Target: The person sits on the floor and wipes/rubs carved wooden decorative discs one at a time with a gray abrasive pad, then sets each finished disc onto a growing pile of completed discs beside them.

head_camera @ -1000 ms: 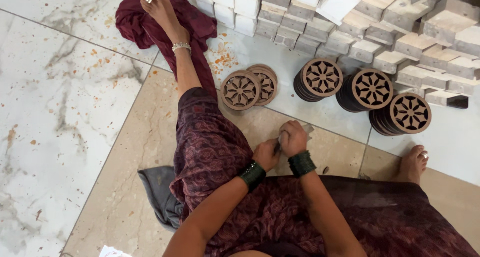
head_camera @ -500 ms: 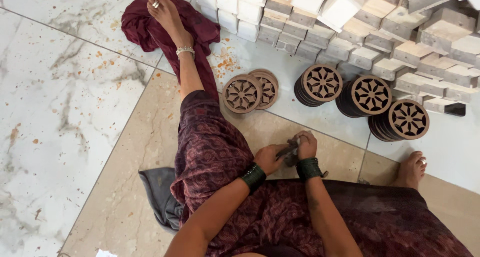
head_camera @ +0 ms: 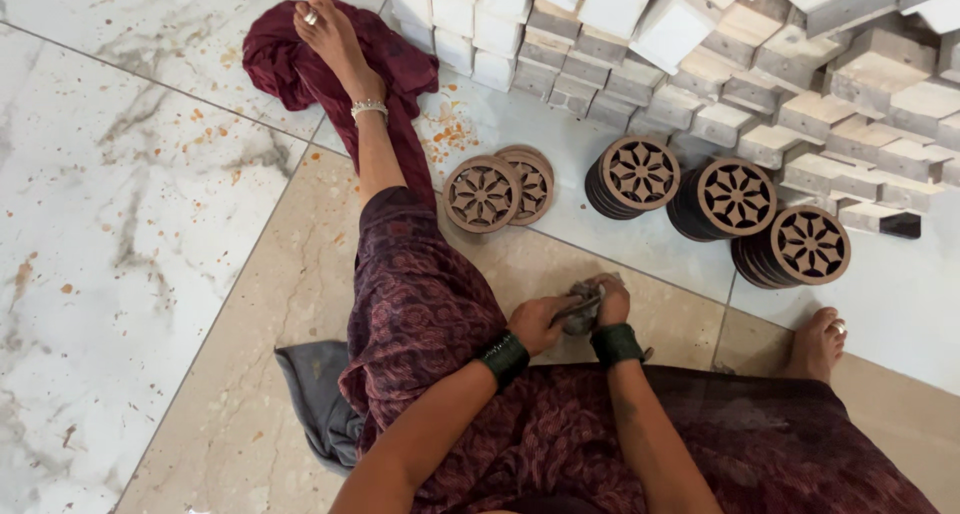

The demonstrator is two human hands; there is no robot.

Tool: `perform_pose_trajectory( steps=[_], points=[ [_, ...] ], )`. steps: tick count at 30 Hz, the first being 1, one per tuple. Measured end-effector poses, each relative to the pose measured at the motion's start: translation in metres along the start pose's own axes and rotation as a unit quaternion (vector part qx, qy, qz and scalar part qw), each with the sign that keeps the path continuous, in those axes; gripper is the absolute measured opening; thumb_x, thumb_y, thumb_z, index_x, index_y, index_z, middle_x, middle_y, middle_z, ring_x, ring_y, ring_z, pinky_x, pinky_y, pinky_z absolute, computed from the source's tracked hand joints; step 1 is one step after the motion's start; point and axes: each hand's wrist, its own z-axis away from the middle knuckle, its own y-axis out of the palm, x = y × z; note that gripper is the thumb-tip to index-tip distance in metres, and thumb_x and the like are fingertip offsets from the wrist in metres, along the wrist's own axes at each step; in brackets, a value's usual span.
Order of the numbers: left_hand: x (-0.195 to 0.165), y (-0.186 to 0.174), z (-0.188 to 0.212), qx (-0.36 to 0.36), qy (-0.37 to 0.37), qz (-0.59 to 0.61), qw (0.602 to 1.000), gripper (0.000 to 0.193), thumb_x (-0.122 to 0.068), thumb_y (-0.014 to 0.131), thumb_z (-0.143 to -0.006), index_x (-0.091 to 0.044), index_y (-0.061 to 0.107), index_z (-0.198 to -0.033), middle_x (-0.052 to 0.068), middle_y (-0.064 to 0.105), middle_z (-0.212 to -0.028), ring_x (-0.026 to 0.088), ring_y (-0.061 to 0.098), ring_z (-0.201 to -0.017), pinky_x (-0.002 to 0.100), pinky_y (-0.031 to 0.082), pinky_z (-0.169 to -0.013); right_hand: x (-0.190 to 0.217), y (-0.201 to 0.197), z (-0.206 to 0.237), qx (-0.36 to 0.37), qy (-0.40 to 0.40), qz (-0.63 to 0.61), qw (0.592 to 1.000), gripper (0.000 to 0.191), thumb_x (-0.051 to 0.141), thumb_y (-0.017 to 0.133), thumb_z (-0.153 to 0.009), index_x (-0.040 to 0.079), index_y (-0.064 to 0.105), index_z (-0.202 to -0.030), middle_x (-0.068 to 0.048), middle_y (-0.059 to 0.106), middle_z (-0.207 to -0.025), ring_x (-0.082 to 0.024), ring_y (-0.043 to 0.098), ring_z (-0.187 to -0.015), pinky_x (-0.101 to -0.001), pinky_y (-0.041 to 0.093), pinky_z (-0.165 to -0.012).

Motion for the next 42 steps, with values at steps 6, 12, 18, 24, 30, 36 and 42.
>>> perform_pose_trajectory(
  steps=[6, 12, 18, 24, 30, 36, 42],
  points=[
    [0.000, -0.001, 0.002, -0.002, -0.088, 0.069, 0.994, 0.054, -0.007, 0.068, -0.084, -0.004, 0.063, -0.138, 0.026, 0.071, -0.118, 0.041, 0.070, -0.106, 0.045, 0.057, -0.091, 0.023, 0.013, 0.008, 0.055, -0.232, 0.229, 0.944, 0.015, 0.003, 0.053, -0.088, -0.002, 0.067, -0.088, -0.017, 0.067, -0.091, -0.032, 0.067, -0.082, -0.0389, 0.055, -0.078],
    [0.014, 0.012, 0.000, -0.063, -0.084, 0.016, 0.994, 0.037, -0.002, 0.065, -0.090, -0.003, 0.068, -0.127, 0.024, 0.075, -0.112, 0.041, 0.072, -0.108, 0.044, 0.059, -0.090, 0.037, 0.030, 0.010, 0.078, -0.242, 0.238, 0.937, 0.013, 0.001, 0.051, -0.085, -0.001, 0.064, -0.082, -0.016, 0.064, -0.085, -0.031, 0.065, -0.079, -0.0394, 0.054, -0.074],
    [0.008, 0.009, 0.000, -0.037, -0.035, 0.050, 0.997, 0.043, -0.010, 0.063, -0.096, -0.008, 0.065, -0.139, 0.022, 0.071, -0.124, 0.039, 0.071, -0.104, 0.043, 0.058, -0.087, 0.007, 0.007, -0.004, 0.021, -0.061, 0.098, 0.993, 0.023, 0.003, 0.048, -0.095, -0.002, 0.064, -0.079, -0.007, 0.068, -0.077, -0.020, 0.064, -0.075, -0.0367, 0.050, -0.081],
    [0.000, 0.003, 0.001, -0.022, -0.066, -0.009, 0.998, 0.034, -0.020, 0.072, -0.094, -0.007, 0.071, -0.126, 0.021, 0.074, -0.108, 0.039, 0.072, -0.095, 0.046, 0.058, -0.082, 0.021, 0.007, 0.009, -0.002, -0.118, 0.178, 0.977, 0.019, 0.002, 0.048, -0.087, -0.001, 0.065, -0.080, -0.011, 0.066, -0.078, -0.024, 0.063, -0.074, -0.0390, 0.054, -0.074],
    [0.008, 0.003, 0.000, -0.087, -0.069, 0.010, 0.994, 0.043, -0.009, 0.068, -0.087, -0.005, 0.069, -0.129, 0.021, 0.075, -0.109, 0.039, 0.074, -0.098, 0.045, 0.060, -0.084, 0.044, 0.031, 0.010, 0.091, -0.286, 0.310, 0.902, 0.014, 0.003, 0.054, -0.085, 0.000, 0.065, -0.076, -0.014, 0.063, -0.080, -0.031, 0.061, -0.082, -0.0436, 0.051, -0.075],
    [0.007, 0.003, 0.001, -0.039, 0.022, -0.004, 0.999, 0.044, -0.011, 0.068, -0.093, -0.005, 0.065, -0.137, 0.023, 0.071, -0.126, 0.038, 0.070, -0.111, 0.044, 0.057, -0.095, 0.009, 0.009, 0.001, 0.003, 0.041, 0.038, 0.998, 0.024, 0.006, 0.049, -0.094, 0.000, 0.066, -0.079, -0.008, 0.068, -0.082, -0.021, 0.062, -0.077, -0.0348, 0.049, -0.074],
    [-0.003, -0.001, -0.002, 0.011, -0.058, -0.020, 0.998, 0.038, -0.020, 0.070, -0.095, -0.006, 0.069, -0.130, 0.021, 0.074, -0.114, 0.038, 0.071, -0.099, 0.047, 0.057, -0.087, 0.014, 0.007, 0.006, -0.002, -0.063, 0.116, 0.991, 0.022, 0.004, 0.049, -0.092, 0.000, 0.065, -0.077, -0.011, 0.068, -0.082, -0.023, 0.063, -0.078, -0.0347, 0.051, -0.079]
  ],
)
